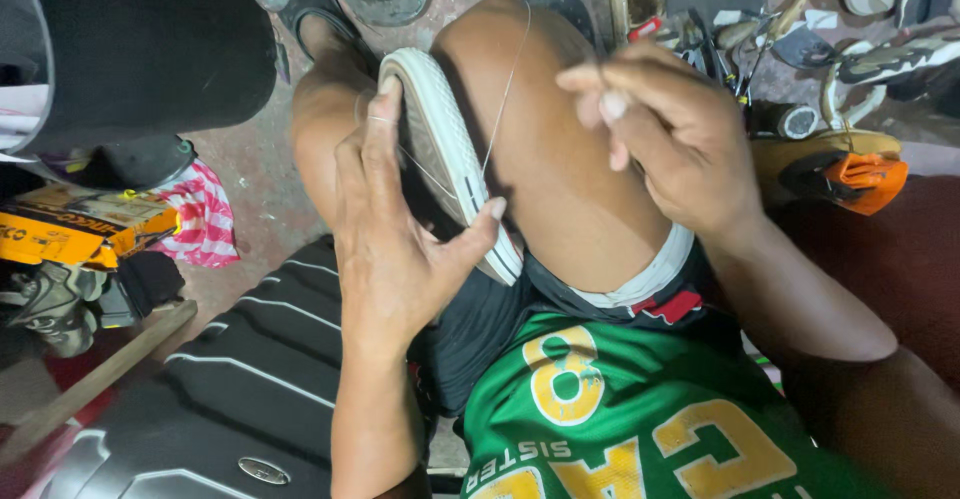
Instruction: The person is sitting on the floor and sewing the sole of a white slip-on shoe using a needle and white thread. They repeatedly push the needle through the shoe's edge and pull the thread tight to secure the sole.
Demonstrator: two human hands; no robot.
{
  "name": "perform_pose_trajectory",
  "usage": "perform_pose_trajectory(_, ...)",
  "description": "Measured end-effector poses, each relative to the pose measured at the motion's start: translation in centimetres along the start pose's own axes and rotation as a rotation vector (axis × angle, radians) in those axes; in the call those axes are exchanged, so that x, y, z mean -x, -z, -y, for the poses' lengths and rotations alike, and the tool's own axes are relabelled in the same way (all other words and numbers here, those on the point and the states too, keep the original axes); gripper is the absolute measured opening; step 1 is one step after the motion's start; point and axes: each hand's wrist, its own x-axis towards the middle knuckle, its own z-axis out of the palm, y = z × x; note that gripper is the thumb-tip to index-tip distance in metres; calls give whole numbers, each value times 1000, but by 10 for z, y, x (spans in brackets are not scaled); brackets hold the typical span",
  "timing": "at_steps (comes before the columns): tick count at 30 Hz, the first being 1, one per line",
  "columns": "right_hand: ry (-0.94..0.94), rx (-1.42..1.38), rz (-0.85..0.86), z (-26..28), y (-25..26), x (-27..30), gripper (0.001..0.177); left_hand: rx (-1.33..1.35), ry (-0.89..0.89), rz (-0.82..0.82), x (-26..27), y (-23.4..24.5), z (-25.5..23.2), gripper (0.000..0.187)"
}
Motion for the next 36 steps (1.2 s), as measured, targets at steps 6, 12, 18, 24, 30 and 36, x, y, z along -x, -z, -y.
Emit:
perform_pose_trajectory(6, 132, 161, 113, 4, -14, 30, 29, -66, 105, 1, 2, -7, -13, 107)
perform_pose_trajectory(12, 131, 188, 126, 6, -37, 21, 26, -269, 8, -119, 13, -1, -18, 79)
perform_pose_trajectory(18, 157, 140, 88, 7, -38, 15, 27, -374, 131, -407, 24, 28, 18, 14)
perform_pose_trajectory(24, 97, 175, 102, 4, -35, 16, 29, -128, 80, -239, 21, 31, 0, 31)
perform_pose_trajectory(30, 165, 218, 172, 5, -33, 14, 33, 153, -62, 11, -1, 1, 9, 53)
perform_pose_trajectory(36, 143, 197, 178, 4, -32, 11, 34, 195, -41, 12, 6, -7, 23, 53)
